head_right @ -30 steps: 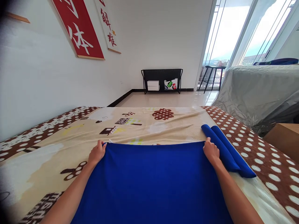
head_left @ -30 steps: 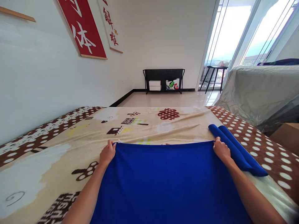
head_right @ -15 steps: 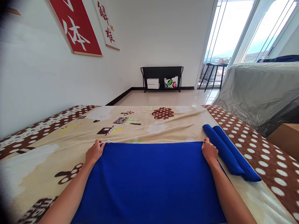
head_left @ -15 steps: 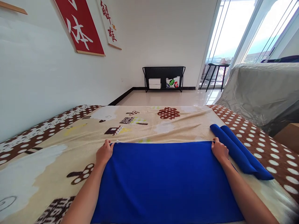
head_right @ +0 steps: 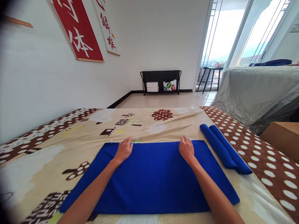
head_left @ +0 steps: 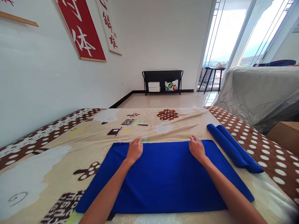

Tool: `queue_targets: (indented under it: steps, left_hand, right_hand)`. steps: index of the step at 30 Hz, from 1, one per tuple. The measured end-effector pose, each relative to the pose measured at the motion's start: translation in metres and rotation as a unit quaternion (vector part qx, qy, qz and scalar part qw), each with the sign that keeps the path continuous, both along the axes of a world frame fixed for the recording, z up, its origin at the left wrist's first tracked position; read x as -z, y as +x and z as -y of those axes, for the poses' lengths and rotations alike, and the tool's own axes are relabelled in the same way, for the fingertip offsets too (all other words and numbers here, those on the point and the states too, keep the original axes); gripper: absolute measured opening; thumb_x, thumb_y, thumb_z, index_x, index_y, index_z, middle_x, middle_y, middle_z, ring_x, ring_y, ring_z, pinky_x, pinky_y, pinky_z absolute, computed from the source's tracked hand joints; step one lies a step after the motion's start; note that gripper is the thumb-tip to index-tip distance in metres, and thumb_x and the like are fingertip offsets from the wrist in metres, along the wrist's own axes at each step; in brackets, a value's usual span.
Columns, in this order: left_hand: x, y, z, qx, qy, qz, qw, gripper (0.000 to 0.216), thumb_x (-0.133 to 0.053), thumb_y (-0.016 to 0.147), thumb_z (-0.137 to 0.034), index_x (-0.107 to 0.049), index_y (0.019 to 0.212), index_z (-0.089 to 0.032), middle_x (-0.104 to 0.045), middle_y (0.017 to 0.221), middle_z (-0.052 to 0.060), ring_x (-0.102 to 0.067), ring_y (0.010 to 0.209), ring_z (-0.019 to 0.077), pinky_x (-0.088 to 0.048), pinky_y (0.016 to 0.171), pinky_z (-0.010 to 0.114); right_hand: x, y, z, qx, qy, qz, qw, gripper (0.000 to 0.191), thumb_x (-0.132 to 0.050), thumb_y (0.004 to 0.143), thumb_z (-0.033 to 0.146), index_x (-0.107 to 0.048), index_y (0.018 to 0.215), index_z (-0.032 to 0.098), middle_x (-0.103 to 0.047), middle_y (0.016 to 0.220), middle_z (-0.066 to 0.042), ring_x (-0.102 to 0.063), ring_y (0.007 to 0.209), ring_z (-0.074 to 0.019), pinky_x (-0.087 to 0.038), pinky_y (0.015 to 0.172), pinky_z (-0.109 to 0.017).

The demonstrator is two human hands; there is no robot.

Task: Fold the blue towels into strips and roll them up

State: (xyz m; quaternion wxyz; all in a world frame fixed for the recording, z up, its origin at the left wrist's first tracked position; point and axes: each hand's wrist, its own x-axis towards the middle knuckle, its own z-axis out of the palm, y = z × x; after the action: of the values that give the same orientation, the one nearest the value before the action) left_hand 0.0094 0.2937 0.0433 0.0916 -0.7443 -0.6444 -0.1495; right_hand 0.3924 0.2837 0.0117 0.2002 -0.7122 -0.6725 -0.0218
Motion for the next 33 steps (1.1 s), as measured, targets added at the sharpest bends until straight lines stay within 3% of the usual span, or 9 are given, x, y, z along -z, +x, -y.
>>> queue_targets:
  steps: [4, 7, 11, 15, 18, 21, 26, 30, 33]
  left_hand:
    - [0.026, 0.098, 0.008, 0.119, -0.025, 0.000, 0.993, 0.043, -0.060, 0.095, -0.035, -0.053, 0.135, -0.020, -0.053, 0.141, 0.011, -0.056, 0.123, 0.0273, -0.048, 0.102, 0.052]
    - [0.041, 0.119, 0.011, 0.153, -0.046, -0.002, 0.987, 0.046, -0.059, 0.096, -0.038, -0.051, 0.137, -0.020, -0.051, 0.145, 0.012, -0.053, 0.128, 0.0288, -0.043, 0.107, 0.056]
    - [0.042, 0.055, 0.008, 0.136, -0.083, -0.011, 0.987, 0.049, -0.044, 0.101, -0.044, -0.043, 0.147, -0.027, -0.044, 0.155, 0.007, -0.041, 0.141, 0.0231, -0.032, 0.117, 0.048]
    - [0.034, -0.062, 0.008, 0.009, -0.101, -0.015, 0.995, 0.053, -0.033, 0.102, -0.042, -0.037, 0.152, -0.024, -0.036, 0.159, 0.008, -0.031, 0.148, 0.0228, -0.025, 0.119, 0.049]
    - [0.033, -0.127, 0.011, -0.083, -0.097, -0.015, 0.992, 0.058, -0.030, 0.100, -0.042, -0.034, 0.153, -0.018, -0.031, 0.161, 0.012, -0.029, 0.149, 0.0280, -0.022, 0.117, 0.056]
    - [0.034, -0.147, 0.009, -0.128, -0.091, -0.016, 0.987, 0.060, -0.029, 0.099, -0.046, -0.034, 0.153, -0.020, -0.033, 0.161, 0.011, -0.032, 0.147, 0.0283, -0.024, 0.116, 0.057]
    - [0.032, -0.129, 0.026, -0.130, -0.046, -0.033, 0.990, 0.059, -0.021, 0.101, -0.042, -0.036, 0.152, -0.016, -0.030, 0.161, 0.013, -0.024, 0.150, 0.0264, -0.005, 0.120, 0.059]
    - [0.035, -0.147, 0.091, -0.094, -0.054, -0.037, 0.993, 0.058, -0.027, 0.099, -0.045, -0.039, 0.151, -0.022, -0.037, 0.159, 0.007, -0.030, 0.148, 0.0228, -0.020, 0.120, 0.046]
    - [0.044, -0.188, 0.155, -0.156, -0.046, -0.008, 0.987, 0.064, -0.026, 0.096, -0.055, -0.041, 0.148, -0.020, -0.043, 0.155, 0.012, -0.041, 0.141, 0.0292, -0.036, 0.111, 0.047]
  right_hand:
    - [0.011, -0.091, -0.005, -0.177, 0.001, -0.007, 0.984, 0.041, -0.057, 0.096, 0.039, -0.054, 0.133, 0.023, -0.051, 0.142, -0.010, -0.054, 0.123, -0.0243, -0.045, 0.104, -0.050]
    - [0.021, -0.105, -0.007, -0.227, -0.003, -0.015, 0.974, 0.043, -0.058, 0.096, 0.040, -0.054, 0.134, 0.022, -0.051, 0.142, -0.010, -0.053, 0.125, -0.0255, -0.044, 0.105, -0.052]
    - [0.030, -0.032, -0.006, -0.212, -0.010, -0.024, 0.977, 0.045, -0.057, 0.096, 0.042, -0.053, 0.136, 0.022, -0.050, 0.144, -0.010, -0.051, 0.129, -0.0263, -0.040, 0.109, -0.054]
    - [0.039, 0.077, 0.006, -0.114, -0.013, -0.027, 0.993, 0.046, -0.052, 0.098, 0.043, -0.052, 0.138, 0.021, -0.049, 0.147, -0.011, -0.045, 0.136, -0.0270, -0.032, 0.114, -0.056]
    - [0.047, 0.125, 0.012, -0.049, -0.009, -0.024, 0.998, 0.049, -0.050, 0.098, 0.046, -0.051, 0.139, 0.019, -0.048, 0.149, -0.012, -0.041, 0.140, -0.0276, -0.028, 0.116, -0.056]
    - [0.053, 0.135, 0.010, -0.021, -0.002, -0.020, 1.000, 0.050, -0.050, 0.098, 0.048, -0.051, 0.139, 0.019, -0.048, 0.148, -0.012, -0.042, 0.140, -0.0276, -0.028, 0.116, -0.057]
    - [0.049, 0.122, 0.028, -0.048, 0.012, -0.014, 0.999, 0.055, -0.033, 0.102, 0.049, -0.047, 0.144, 0.016, -0.045, 0.152, -0.014, -0.034, 0.146, -0.0259, -0.025, 0.121, -0.050]
    - [0.048, 0.131, 0.103, -0.123, -0.003, -0.011, 0.992, 0.058, -0.035, 0.099, 0.056, -0.045, 0.147, 0.025, -0.042, 0.155, -0.004, -0.038, 0.144, -0.0219, -0.031, 0.121, -0.042]
    - [0.060, 0.162, 0.178, -0.121, -0.011, -0.016, 0.993, 0.057, -0.039, 0.098, 0.055, -0.040, 0.150, 0.030, -0.038, 0.157, 0.000, -0.037, 0.144, -0.0243, -0.033, 0.119, -0.048]
